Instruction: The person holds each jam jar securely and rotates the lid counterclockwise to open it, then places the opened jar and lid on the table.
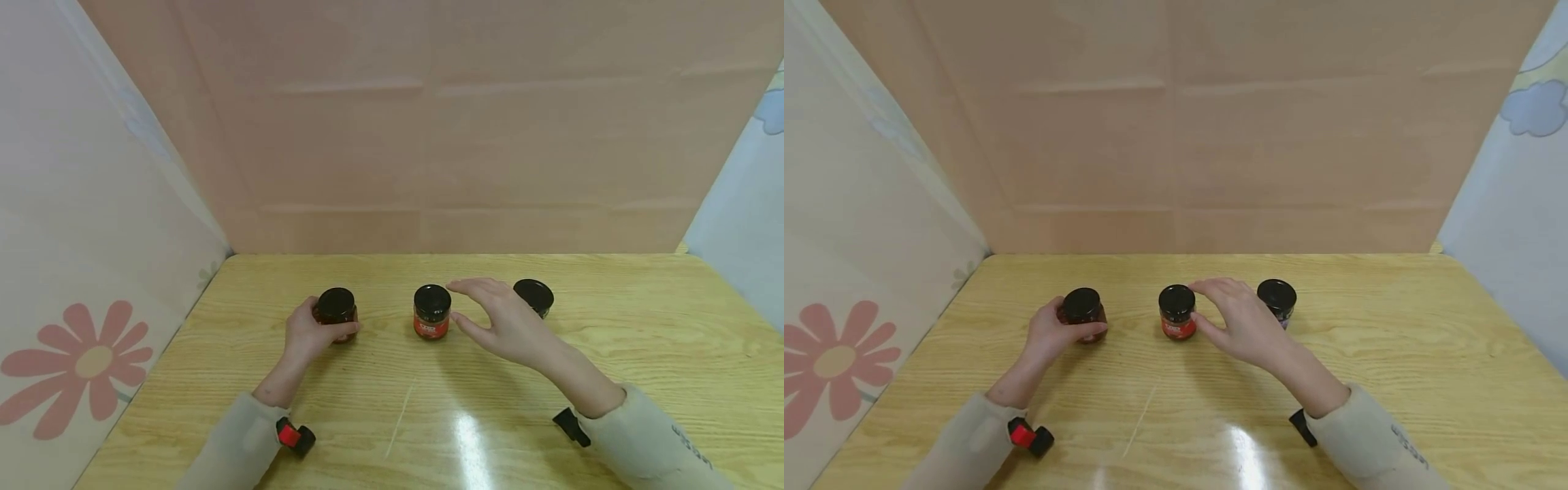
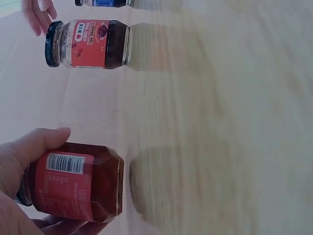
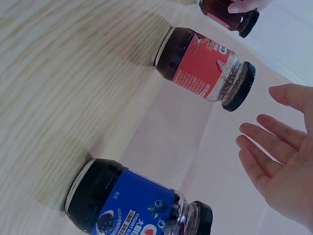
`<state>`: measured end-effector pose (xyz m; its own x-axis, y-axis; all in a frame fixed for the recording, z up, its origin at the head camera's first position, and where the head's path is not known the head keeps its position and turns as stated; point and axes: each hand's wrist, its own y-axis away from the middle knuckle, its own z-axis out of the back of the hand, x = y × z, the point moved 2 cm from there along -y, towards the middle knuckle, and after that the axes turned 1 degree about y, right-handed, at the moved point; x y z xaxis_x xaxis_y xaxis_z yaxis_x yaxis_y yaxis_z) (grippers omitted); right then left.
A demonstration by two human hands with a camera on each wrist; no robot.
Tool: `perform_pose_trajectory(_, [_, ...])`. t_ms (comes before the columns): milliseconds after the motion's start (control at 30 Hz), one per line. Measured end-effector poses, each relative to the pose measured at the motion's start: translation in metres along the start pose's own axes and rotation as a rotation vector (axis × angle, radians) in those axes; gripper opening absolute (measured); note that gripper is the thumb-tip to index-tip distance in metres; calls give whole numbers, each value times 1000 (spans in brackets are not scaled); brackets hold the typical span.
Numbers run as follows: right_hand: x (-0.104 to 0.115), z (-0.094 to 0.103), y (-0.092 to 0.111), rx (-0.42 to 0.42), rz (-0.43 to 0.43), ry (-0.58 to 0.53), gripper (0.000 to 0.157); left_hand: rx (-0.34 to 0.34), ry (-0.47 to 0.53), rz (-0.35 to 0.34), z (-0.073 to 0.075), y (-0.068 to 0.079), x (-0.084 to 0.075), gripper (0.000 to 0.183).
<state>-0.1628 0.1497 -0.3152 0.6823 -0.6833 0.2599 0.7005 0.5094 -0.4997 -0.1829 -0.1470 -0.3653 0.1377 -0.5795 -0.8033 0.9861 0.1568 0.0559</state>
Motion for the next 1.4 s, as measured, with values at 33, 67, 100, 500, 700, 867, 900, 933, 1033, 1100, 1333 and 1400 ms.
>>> perform_pose_trajectory(33, [0, 0, 0, 2, -1, 1, 42, -1, 11, -2, 0, 1, 0, 55])
perform_pose_trajectory(67, [0, 0, 0, 4, -5, 0, 42, -3, 22, -6, 0, 2, -1, 54])
perform_pose_trajectory(100, [0, 0, 0, 5, -8, -1, 41, -3, 34, -10, 0, 3, -1, 54])
perform_pose_trajectory(500, [2, 2, 1, 16, -24, -11, 41, 33, 213, -36, -1, 14, -17, 61])
perform_pose_trajectory(700, [2, 2, 1, 9, -14, -9, 41, 13, 213, -40, -1, 18, -24, 61])
perform_pose_trajectory(867, [2, 2, 1, 0, -11, -11, 41, 5, 231, -67, -2, 20, -27, 61])
perform_pose_trajectory(900, [2, 2, 1, -2, -10, -13, 41, 1, 231, -73, -2, 20, -28, 61])
perform_pose_trajectory(933, [2, 2, 1, -3, -9, -14, 41, -3, 231, -82, -3, 20, -28, 60])
perform_pose_trajectory(1033, [3, 2, 0, -3, -1, -22, 41, -18, 220, -118, -4, 23, -31, 56])
perform_pose_trajectory(1100, [4, 2, 0, -3, 1, -26, 41, -23, 209, -145, -5, 25, -33, 52])
perform_pose_trajectory(1333, [7, 3, -1, 11, -22, -29, 42, -22, 177, -201, -9, 31, -41, 50])
perform_pose_trajectory(1400, [8, 3, -1, 12, -23, -28, 42, -20, 173, -207, -11, 32, -43, 50])
